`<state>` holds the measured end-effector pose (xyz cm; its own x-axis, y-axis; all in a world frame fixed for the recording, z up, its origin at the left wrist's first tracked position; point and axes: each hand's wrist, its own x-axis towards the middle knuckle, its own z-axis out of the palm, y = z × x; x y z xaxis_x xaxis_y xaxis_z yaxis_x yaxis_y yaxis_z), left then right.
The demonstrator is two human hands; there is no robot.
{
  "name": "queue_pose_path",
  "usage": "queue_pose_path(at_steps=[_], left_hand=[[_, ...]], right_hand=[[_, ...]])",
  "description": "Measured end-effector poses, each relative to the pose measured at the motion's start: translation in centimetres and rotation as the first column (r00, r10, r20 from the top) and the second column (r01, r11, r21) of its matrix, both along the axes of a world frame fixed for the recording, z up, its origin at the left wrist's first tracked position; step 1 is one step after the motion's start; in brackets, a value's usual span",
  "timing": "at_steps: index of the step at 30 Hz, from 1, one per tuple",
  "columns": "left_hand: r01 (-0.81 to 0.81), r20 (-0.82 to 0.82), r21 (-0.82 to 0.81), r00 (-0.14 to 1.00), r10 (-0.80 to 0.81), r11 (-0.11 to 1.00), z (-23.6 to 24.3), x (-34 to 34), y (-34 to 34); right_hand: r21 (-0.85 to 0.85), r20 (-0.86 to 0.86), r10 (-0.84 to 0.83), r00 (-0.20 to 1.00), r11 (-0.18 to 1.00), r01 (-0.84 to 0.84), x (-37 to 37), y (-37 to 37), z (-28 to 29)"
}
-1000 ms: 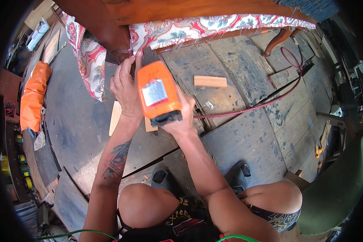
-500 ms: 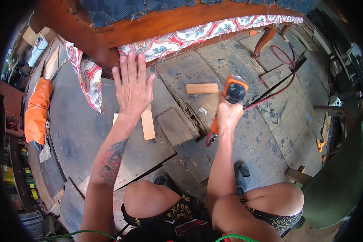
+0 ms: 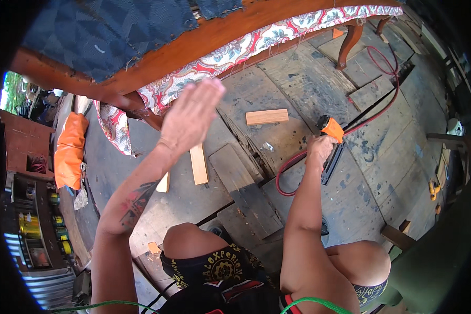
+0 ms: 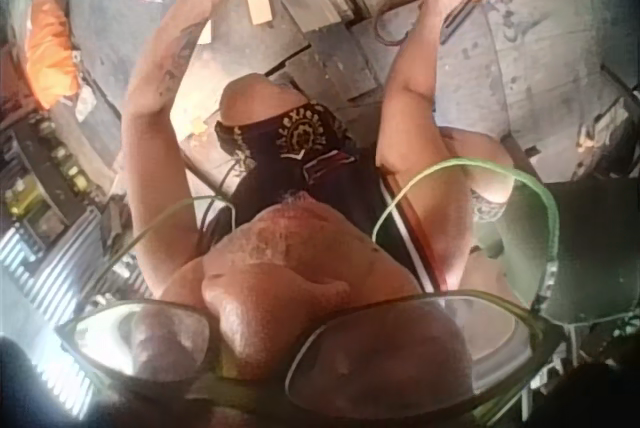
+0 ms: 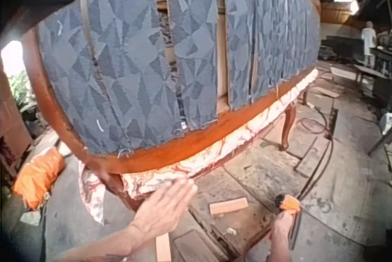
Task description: Secure new fabric to a wooden chair frame using a pneumatic staple gun.
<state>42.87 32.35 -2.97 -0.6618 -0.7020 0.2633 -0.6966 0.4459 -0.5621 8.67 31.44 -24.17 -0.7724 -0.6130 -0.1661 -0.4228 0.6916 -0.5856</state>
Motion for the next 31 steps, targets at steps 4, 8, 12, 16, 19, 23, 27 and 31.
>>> queue_pose_path(at_steps=[4, 8, 12, 16, 19, 23, 27, 31], left_hand=[[-0.172, -0.048, -0.103, 0.985, 0.168, 0.98, 0.1, 1.8, -0.1], [-0.225, 0.028, -0.231, 0.971, 0.238, 0.947, -1.6, 2.5, -0.2], [-0.279, 0.058, -0.299, 0.949, 0.309, 0.913, -2.5, 2.5, -0.8], [-0.292, 0.142, -0.276, 0.93, 0.339, 0.916, -2.4, 1.9, -1.2], [-0.157, 0.204, -0.316, 0.952, 0.228, 0.936, -1.6, 1.0, -2.3], [-0.127, 0.252, -0.323, 0.944, 0.214, 0.938, -0.8, -0.8, -2.9], [-0.094, 0.259, -0.344, 0.947, 0.191, 0.934, 0.1, 1.6, -1.9], [-0.13, 0.209, -0.483, 0.943, 0.259, 0.866, -0.8, 3.8, -1.9]], right_hand=[[-0.015, -0.087, 0.001, 0.996, 1.0, -0.003, 0.9, -0.7, -2.9], [-0.034, -0.159, 0.023, 0.987, 0.999, -0.029, 1.0, -0.6, -4.4], [-0.035, -0.247, 0.059, 0.967, 0.997, -0.07, 1.8, 0.1, -4.7], [-0.014, -0.231, 0.035, 0.972, 0.999, -0.04, 1.5, 0.1, -4.6], [0.032, -0.224, 0.042, 0.974, 0.999, -0.036, 2.4, 0.5, -4.4], [0.06, -0.375, -0.005, 0.927, 0.998, 0.03, 3.2, 0.7, -5.5], [0.046, -0.349, 0.042, 0.936, 0.999, -0.028, 2.9, 1.6, -5.0], [0.087, -0.269, -0.012, 0.963, 0.996, 0.037, 3.7, 2.0, -3.3]])
